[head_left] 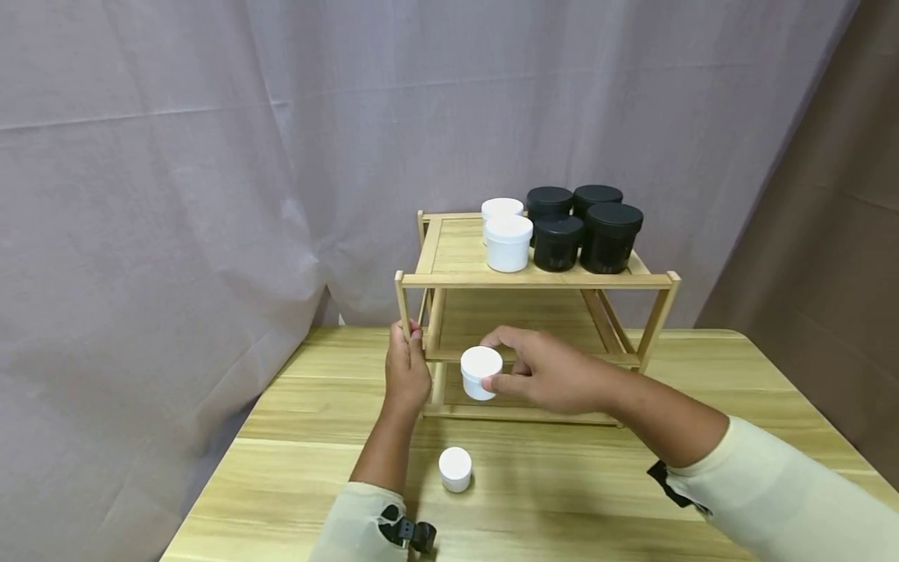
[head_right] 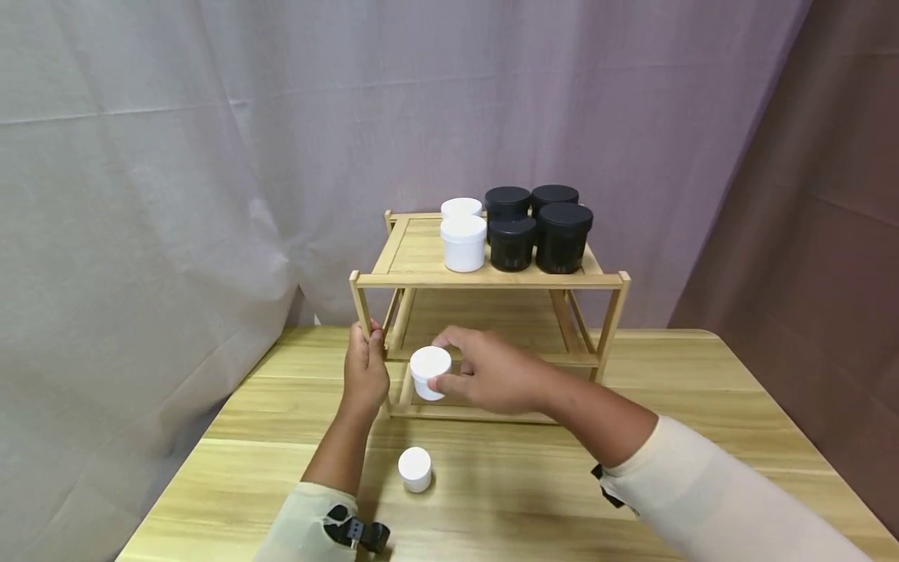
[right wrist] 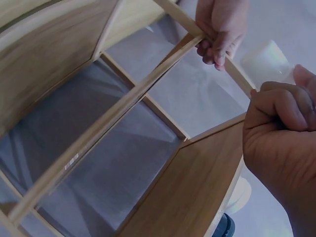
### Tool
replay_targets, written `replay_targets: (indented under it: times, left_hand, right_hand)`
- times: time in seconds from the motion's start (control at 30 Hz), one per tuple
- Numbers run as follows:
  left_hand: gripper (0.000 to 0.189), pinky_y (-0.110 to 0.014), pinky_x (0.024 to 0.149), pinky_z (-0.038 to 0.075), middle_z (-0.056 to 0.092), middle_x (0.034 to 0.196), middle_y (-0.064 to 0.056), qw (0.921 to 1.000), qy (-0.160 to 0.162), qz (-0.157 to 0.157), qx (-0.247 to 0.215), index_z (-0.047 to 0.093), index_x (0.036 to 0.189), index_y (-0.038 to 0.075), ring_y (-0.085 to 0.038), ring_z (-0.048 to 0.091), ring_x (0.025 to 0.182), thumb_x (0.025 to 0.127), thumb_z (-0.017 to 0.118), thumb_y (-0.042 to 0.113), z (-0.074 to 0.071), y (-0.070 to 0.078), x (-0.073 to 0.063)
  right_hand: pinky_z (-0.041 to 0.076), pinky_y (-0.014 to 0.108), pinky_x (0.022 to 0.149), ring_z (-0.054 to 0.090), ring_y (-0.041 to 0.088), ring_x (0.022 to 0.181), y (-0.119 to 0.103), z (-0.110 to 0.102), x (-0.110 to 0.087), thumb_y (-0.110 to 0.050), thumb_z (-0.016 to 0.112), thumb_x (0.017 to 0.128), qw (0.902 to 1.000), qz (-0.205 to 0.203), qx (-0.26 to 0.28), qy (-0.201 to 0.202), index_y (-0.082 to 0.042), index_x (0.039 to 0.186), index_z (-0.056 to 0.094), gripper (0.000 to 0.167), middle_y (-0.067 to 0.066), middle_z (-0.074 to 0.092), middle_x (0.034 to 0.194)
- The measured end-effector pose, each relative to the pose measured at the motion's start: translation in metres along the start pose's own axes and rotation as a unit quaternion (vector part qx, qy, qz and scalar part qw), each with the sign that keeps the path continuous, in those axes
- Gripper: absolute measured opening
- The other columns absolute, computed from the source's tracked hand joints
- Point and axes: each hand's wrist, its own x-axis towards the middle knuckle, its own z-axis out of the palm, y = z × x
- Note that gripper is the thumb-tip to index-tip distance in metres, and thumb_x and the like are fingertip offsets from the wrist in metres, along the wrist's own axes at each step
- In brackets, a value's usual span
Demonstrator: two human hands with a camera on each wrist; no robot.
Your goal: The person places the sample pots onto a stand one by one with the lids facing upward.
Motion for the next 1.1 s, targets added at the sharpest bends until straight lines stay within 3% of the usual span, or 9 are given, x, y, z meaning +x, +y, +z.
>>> replay_targets:
  times: [0.3,0.4,0.53,0.67,0.83,1.1]
  left_hand:
    - [0.016,-0.03,0.074,0.043,0.048,0.088,-0.004,1.0,-0.001,-0.006,-0.003,0.052,0.124,-0.001,-0.018,0.046,0.077,0.117,0.044,0.011,0.001,0.0,0.001]
    - [0.016,-0.03,0.074,0.044,0.049,0.088,-0.005,0.9999,-0.001,-0.01,-0.003,0.052,0.124,-0.001,-0.018,0.047,0.078,0.116,0.044,0.01,0.001,-0.001,0.001]
    - [0.016,-0.03,0.074,0.044,0.05,0.088,-0.007,1.0,0.001,-0.007,-0.001,0.053,0.124,-0.001,-0.018,0.047,0.078,0.116,0.045,0.01,0.001,-0.002,0.0]
    - [0.014,-0.03,0.074,0.044,0.051,0.088,-0.008,1.0,0.007,0.003,0.001,0.053,0.123,-0.001,-0.018,0.047,0.077,0.116,0.046,0.009,0.0,-0.001,0.001]
    - [0.013,-0.03,0.073,0.045,0.053,0.088,-0.009,1.0,0.008,0.001,0.0,0.054,0.122,0.003,-0.017,0.048,0.077,0.116,0.046,0.011,0.001,-0.001,0.001]
    - [0.014,-0.028,0.072,0.044,0.054,0.088,-0.013,1.0,0.008,0.001,0.0,0.055,0.122,0.002,-0.017,0.048,0.077,0.116,0.047,0.011,0.002,-0.001,0.0]
  right_hand:
    - [0.031,0.024,0.049,0.035,0.008,0.053,-0.014,-0.02,0.003,-0.021,0.074,0.106,0.9998,0.007,-0.014,-0.01,-0.005,0.139,0.059,0.04,-0.007,0.049,0.062]
    - [0.033,0.025,0.051,0.037,0.009,0.055,-0.018,-0.027,0.006,-0.02,0.074,0.105,0.9998,0.008,-0.019,-0.007,-0.005,0.139,0.06,0.04,-0.006,0.054,0.064]
    - [0.038,0.027,0.055,0.046,0.012,0.062,-0.024,-0.036,0.009,-0.02,0.074,0.105,0.9997,0.017,-0.016,-0.001,-0.005,0.138,0.06,0.039,-0.002,0.071,0.078]
    - [0.035,0.027,0.053,0.042,0.011,0.059,-0.035,-0.045,0.012,-0.024,0.076,0.104,0.9996,0.022,-0.018,0.004,-0.008,0.136,0.063,0.039,-0.003,0.061,0.069]
    - [0.032,0.027,0.051,0.035,0.01,0.056,-0.047,-0.054,0.013,-0.024,0.078,0.103,0.9994,0.015,-0.017,0.024,-0.008,0.135,0.064,0.039,-0.006,0.047,0.062]
    - [0.031,0.028,0.052,0.035,0.01,0.056,-0.064,-0.073,0.022,-0.026,0.08,0.101,0.997,0.027,-0.024,0.068,-0.01,0.131,0.067,0.037,-0.004,0.061,0.066]
